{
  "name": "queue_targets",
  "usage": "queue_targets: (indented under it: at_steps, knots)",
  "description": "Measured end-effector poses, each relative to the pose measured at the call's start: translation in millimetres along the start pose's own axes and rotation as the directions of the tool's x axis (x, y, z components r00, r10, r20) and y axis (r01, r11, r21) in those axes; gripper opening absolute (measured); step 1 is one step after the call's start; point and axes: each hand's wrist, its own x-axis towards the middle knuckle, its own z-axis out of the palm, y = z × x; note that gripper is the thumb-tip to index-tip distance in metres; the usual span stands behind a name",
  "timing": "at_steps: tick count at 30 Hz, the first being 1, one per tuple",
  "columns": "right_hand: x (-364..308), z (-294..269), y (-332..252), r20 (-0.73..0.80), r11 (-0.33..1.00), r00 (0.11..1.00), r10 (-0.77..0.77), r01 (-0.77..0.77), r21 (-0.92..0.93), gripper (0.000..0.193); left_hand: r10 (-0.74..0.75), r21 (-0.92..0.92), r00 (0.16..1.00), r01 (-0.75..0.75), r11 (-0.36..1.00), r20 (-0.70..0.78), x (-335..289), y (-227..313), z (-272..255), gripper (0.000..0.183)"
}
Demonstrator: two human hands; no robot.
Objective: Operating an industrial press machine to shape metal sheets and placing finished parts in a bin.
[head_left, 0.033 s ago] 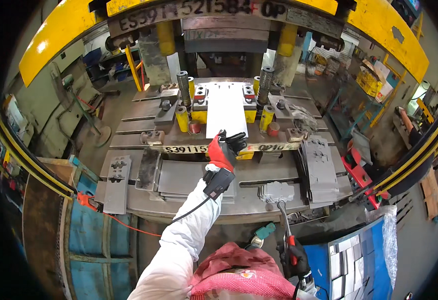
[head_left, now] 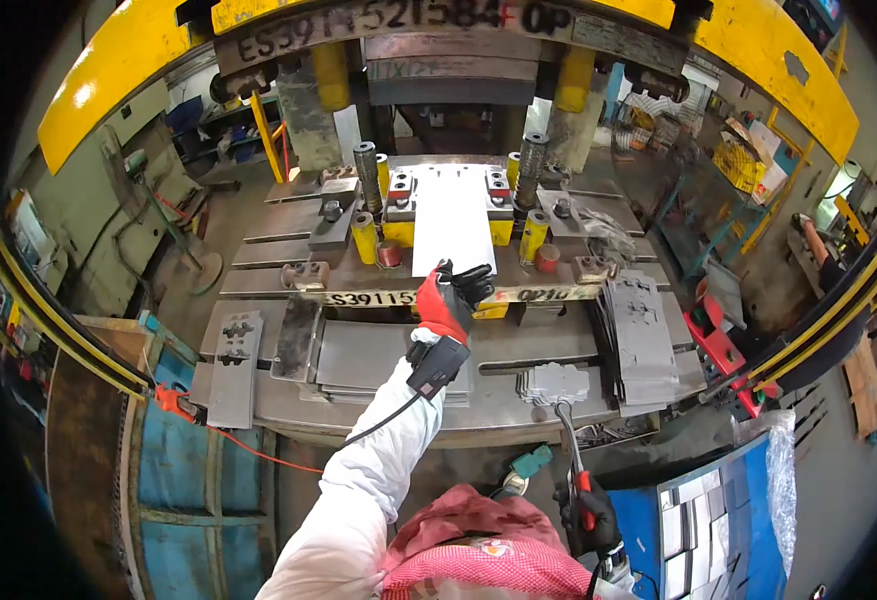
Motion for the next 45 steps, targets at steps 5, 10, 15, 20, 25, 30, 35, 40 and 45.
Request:
queue_targets:
  at_steps: [5,10,15,20,25,30,35,40,45]
  knots:
    - [2.5,-8.8,7.8,-0.008,1.0,1.0,0.024,-0.023,0.007,0.048,-0.122,-0.069,0.992,0.123,0.99,0.019,-5.1,6.1,7.0,0.047]
    - [-1.3,-3.5,7.0,-0.057,1.0,0.998,0.017,-0.018,-0.009,0.047,-0.108,-0.024,0.994,0.108,0.994,-0.028,-7.7,8.7,11.0,0.047]
    - [-1.1,-5.5,3.7,-0.023,0.999,0.999,0.038,-0.038,0.004,0.048,-0.113,-0.007,0.993,0.112,0.994,-0.041,-11.0,9.2,16.1,0.046]
    - [-2.3,-0.2,-1.4,-0.037,0.996,0.997,0.067,-0.064,0.063,0.049,-0.075,-0.016,0.996,0.074,0.997,-0.051,-10.6,8.9,14.9,0.044]
    - [5.2,-14.5,7.0,0.005,1.0,1.0,0.007,-0.007,0.005,0.049,-0.082,-0.045,0.994,0.079,0.996,-0.076,-12.0,8.8,18.0,0.039]
    - [4.1,-21.4,11.2,0.002,1.0,1.0,0.015,-0.016,0.024,0.049,-0.001,-0.024,0.999,0.0,1.0,-0.046,-15.3,5.1,19.0,0.027]
    - [-2.0,-15.1,8.7,-0.025,1.0,0.999,0.029,-0.029,0.002,0.051,0.036,-0.053,0.996,-0.031,0.998,0.079,-2.1,0.5,-2.8,0.034]
    - [-5.6,-9.2,3.0,0.009,0.998,1.0,-0.015,0.016,-0.063,0.055,0.02,0.024,1.0,-0.021,0.999,0.023,0.2,3.4,-1.2,0.026]
    - [-1.8,20.3,-21.1,0.064,0.992,0.993,-0.096,0.101,-0.077,0.058,-0.054,-0.017,0.998,0.054,0.998,0.019,-4.7,8.9,7.7,0.028]
